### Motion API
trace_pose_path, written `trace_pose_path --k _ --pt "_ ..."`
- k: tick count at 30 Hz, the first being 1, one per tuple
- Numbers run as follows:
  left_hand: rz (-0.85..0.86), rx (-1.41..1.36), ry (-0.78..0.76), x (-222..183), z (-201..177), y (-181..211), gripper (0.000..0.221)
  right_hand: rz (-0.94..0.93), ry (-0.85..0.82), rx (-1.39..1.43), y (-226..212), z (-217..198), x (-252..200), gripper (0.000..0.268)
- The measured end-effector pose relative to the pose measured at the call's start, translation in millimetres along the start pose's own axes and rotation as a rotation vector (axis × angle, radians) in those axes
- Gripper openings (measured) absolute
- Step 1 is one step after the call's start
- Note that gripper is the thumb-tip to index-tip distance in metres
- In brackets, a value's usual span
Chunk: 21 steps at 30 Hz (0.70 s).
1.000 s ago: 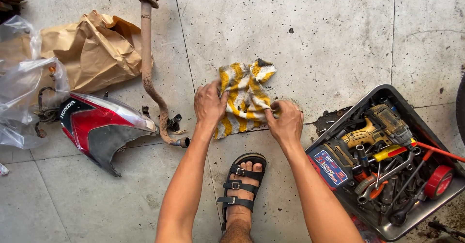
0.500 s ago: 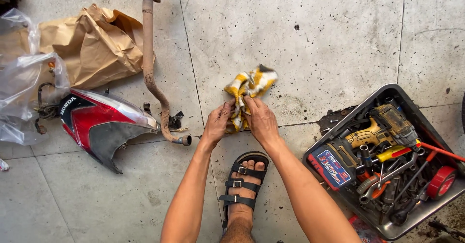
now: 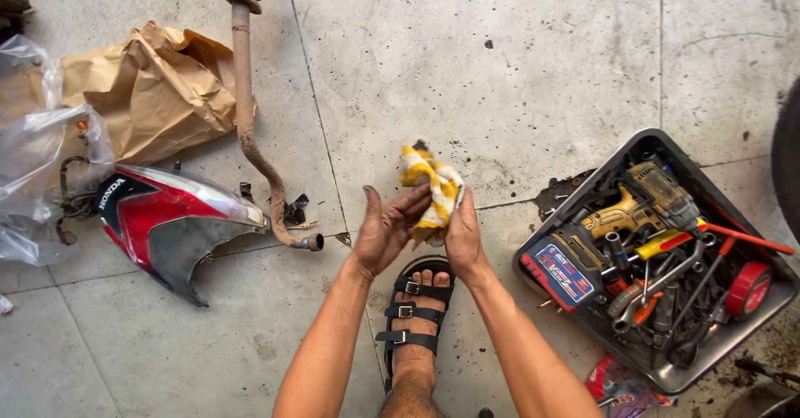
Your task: Repairing and cleaning motorcycle engine components using hand tools and a cloth
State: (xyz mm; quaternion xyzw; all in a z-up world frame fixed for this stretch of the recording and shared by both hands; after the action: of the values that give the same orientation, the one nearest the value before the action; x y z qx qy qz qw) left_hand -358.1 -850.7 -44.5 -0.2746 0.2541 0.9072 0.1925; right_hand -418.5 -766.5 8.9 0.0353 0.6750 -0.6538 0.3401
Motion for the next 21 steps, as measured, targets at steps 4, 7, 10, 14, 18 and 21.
trace_pose_path --k 4,7,10,14,18,21 --pt "0.004 0.112 -0.094 -9 41 -19 0.119 -0.176 0.281 0.167 -14 -27 -18 0.036" --pt "-0.026 0.064 -0.210 -32 92 -6 0.122 -0.227 0.445 0.063 -12 -69 -27 0.028" --pt "-0.029 -0.165 -0.271 -48 112 10 0.118 -0.333 0.540 -0.048 -48 -109 -47 0.037" --pt "0.219 -0.333 -0.229 -36 106 19 0.106 -0.320 0.622 -0.301 -126 -69 -110 0.037" --pt "0.247 -0.244 -0.298 -58 173 -14 0.103 -0.395 0.680 -0.492 -103 -82 -128 0.035" --pt "0.383 -0.219 -0.344 -73 187 -21 0.097 -0.497 0.709 -0.804 -96 -88 -127 0.034"
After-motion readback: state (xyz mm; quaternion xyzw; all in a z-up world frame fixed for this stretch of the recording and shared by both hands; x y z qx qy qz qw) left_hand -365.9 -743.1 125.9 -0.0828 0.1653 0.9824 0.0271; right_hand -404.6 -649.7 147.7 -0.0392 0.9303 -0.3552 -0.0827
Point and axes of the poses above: each hand's wrist, its own x-axis towards the middle knuckle, its own z-axis out of the palm, y = z × x, the point moved 9 cm from there along x, towards the middle knuckle, and after that the axes turned 4 degrees about -z, right-handed, at the moved point
